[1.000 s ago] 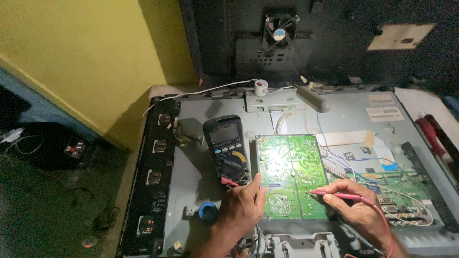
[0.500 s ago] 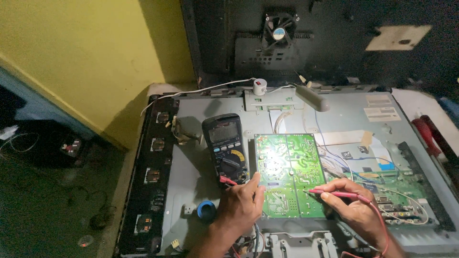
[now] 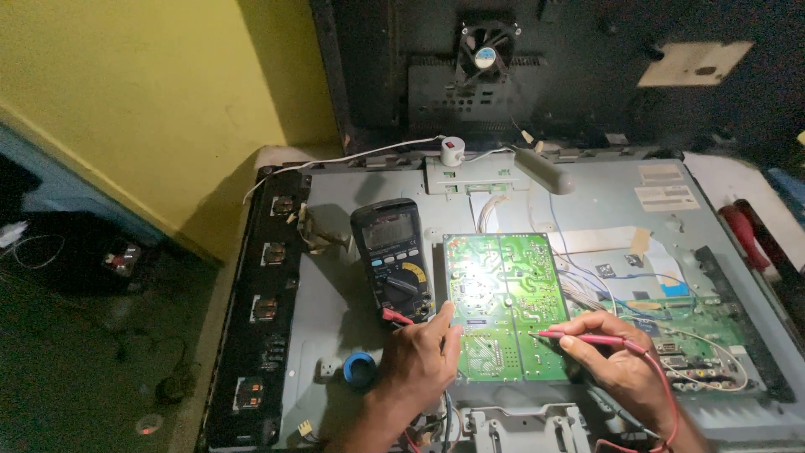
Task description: Using a multimeter to diagnose a circuit board inside a television
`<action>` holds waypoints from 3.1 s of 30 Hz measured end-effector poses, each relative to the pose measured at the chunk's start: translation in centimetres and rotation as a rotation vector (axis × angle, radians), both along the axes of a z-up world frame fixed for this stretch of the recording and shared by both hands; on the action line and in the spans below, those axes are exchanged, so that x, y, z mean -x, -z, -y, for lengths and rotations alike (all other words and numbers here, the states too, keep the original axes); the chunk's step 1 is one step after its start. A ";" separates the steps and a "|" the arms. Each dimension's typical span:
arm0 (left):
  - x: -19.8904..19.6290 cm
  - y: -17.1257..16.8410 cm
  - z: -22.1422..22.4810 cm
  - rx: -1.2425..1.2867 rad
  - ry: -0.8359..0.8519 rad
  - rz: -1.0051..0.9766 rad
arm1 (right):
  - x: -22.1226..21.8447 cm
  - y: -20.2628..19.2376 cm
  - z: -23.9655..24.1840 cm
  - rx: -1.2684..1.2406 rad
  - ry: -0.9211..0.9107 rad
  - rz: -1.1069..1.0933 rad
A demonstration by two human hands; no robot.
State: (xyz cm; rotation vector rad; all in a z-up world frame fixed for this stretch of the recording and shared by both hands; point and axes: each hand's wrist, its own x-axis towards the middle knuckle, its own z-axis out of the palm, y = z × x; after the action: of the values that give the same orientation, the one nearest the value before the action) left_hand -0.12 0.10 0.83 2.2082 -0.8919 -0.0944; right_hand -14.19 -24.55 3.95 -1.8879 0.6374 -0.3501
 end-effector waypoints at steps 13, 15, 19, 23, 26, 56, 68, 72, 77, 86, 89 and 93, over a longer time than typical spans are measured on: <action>-0.1 1.0 0.0 -0.038 -0.039 0.030 | -0.1 0.0 0.1 0.005 -0.082 0.112; 0.0 0.4 0.1 -0.018 -0.022 0.025 | 0.0 -0.6 -0.1 0.002 -0.093 0.114; 0.1 -0.3 0.0 -0.035 -0.011 -0.012 | -0.1 -1.0 -0.4 0.012 -0.088 0.098; 0.0 0.6 0.1 -0.021 -0.018 -0.035 | -0.1 -1.2 -0.4 0.013 -0.088 0.098; -0.1 1.0 0.0 0.007 -0.035 0.041 | -0.1 -1.4 -0.5 -0.028 -0.100 0.108; -0.2 -0.1 -0.1 -0.018 -0.029 -0.055 | -1.9 -1.7 0.7 -0.104 0.066 0.313; -0.2 1.4 0.0 0.028 -0.033 -0.028 | -2.4 -0.2 2.2 -0.226 0.144 0.378; -0.3 1.4 -0.1 0.066 -0.016 0.027 | -2.6 0.3 2.5 -0.306 0.236 0.442; -0.1 0.0 0.0 -0.029 -0.009 -0.023 | -3.1 0.3 1.4 -0.169 0.062 0.423; 0.0 0.0 -0.1 -0.041 -0.015 -0.020 | -3.4 2.3 1.6 -0.104 -0.041 0.366; 0.0 0.0 -0.1 -0.025 -0.017 0.032 | -3.7 2.2 1.2 -0.046 -0.048 0.391; 0.0 0.1 -0.1 -0.009 -0.017 0.033 | -4.2 1.6 0.6 0.163 -0.067 0.421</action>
State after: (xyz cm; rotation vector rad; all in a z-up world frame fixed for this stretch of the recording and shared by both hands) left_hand -0.12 0.17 0.73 2.2309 -0.8925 -0.0544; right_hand -9.95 -25.16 2.30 -1.9033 0.2678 -0.7502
